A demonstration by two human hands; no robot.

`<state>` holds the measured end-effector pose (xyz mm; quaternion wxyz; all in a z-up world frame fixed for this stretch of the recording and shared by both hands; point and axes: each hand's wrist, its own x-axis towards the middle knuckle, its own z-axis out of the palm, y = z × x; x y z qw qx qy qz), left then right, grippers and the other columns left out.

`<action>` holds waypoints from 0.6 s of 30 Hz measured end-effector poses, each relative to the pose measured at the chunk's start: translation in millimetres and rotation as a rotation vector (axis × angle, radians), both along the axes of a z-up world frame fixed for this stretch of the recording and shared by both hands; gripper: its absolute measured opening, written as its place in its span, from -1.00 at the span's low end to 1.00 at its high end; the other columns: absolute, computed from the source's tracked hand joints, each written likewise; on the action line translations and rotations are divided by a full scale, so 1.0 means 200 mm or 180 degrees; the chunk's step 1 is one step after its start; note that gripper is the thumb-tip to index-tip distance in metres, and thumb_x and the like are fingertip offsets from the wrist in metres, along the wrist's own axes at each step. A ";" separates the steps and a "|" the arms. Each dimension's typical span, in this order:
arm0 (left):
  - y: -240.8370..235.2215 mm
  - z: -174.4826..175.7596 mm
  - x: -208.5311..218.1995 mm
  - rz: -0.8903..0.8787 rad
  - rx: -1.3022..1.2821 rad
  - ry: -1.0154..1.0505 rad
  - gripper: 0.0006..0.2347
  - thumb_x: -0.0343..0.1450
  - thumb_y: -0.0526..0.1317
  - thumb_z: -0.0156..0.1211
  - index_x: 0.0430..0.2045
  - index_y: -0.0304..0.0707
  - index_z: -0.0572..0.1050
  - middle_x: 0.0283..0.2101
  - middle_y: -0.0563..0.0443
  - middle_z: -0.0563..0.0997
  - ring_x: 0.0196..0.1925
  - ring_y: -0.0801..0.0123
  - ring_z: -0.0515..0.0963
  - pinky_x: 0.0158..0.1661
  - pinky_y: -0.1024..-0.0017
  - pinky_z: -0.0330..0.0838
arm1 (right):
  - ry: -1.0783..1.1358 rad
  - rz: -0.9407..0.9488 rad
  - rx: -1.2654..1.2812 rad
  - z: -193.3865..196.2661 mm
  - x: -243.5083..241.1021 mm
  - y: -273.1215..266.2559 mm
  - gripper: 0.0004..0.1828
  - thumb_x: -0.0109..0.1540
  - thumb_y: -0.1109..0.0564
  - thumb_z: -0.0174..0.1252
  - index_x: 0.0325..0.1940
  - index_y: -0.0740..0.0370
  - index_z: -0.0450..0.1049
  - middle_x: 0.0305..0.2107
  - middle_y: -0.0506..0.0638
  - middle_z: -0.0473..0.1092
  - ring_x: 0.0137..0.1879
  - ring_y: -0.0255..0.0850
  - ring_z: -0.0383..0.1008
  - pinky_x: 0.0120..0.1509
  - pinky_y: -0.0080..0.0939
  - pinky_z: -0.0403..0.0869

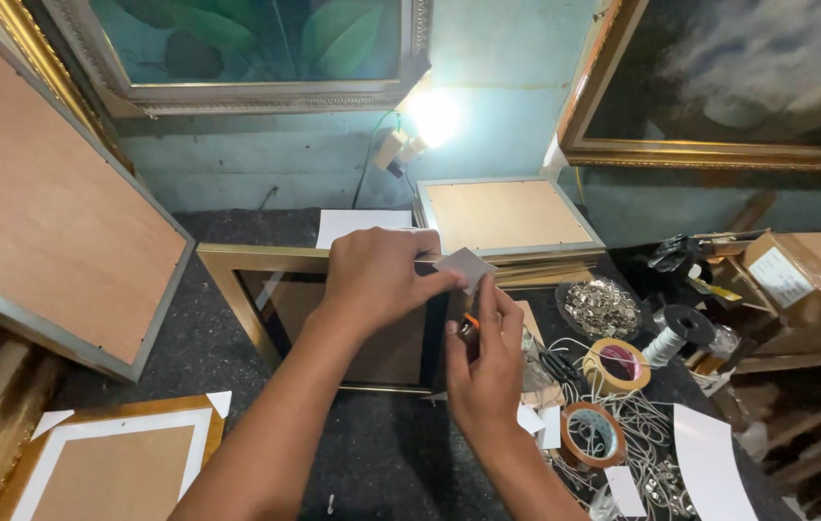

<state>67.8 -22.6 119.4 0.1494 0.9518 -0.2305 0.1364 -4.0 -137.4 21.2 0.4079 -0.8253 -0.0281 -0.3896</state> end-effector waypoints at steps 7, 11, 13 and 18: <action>0.02 0.03 -0.04 -0.0096 -0.0082 0.0042 -0.69 0.13 0.25 0.04 -0.68 0.11 0.40 -0.56 0.00 0.52 -0.38 0.01 0.47 -0.43 0.17 0.22 | -0.0020 0.0050 0.0952 0.05 -0.01 0.04 -0.50 0.15 0.14 -0.04 0.19 0.16 0.17 -0.15 0.04 0.16 -0.24 -0.34 0.29 -0.21 -0.41 0.33; 0.06 0.06 -0.07 -0.0527 -0.0566 0.0088 -0.73 0.15 0.12 0.15 -0.71 -0.04 0.46 -0.71 0.00 0.47 -0.51 0.04 0.52 -0.43 0.25 0.29 | 0.0013 -0.0069 0.1108 0.07 0.02 -0.01 -0.59 0.10 0.16 0.09 0.04 0.16 0.37 -0.21 0.05 0.26 -0.22 -0.25 0.28 -0.14 -0.30 0.30; 0.07 0.08 -0.09 -0.0556 -0.0569 0.0249 -0.75 0.16 0.09 0.15 -0.68 -0.04 0.48 -0.70 0.02 0.48 -0.52 0.06 0.52 -0.42 0.27 0.29 | 0.0147 -0.0103 0.1188 0.09 0.03 -0.02 -0.60 0.09 0.14 0.12 0.02 0.17 0.38 -0.23 0.02 0.28 -0.28 -0.30 0.25 -0.18 -0.31 0.28; 0.07 0.13 -0.16 -0.0650 -0.0705 0.0679 -0.75 0.18 -0.08 0.14 -0.28 0.12 0.50 -0.29 0.02 0.58 -0.19 -0.03 0.51 -0.22 0.13 0.23 | 0.0502 0.0323 0.1777 0.15 0.02 -0.02 -0.70 0.07 0.11 0.19 -0.13 0.20 0.43 -0.62 -0.13 0.18 -0.57 -0.40 0.16 -0.60 -0.46 0.23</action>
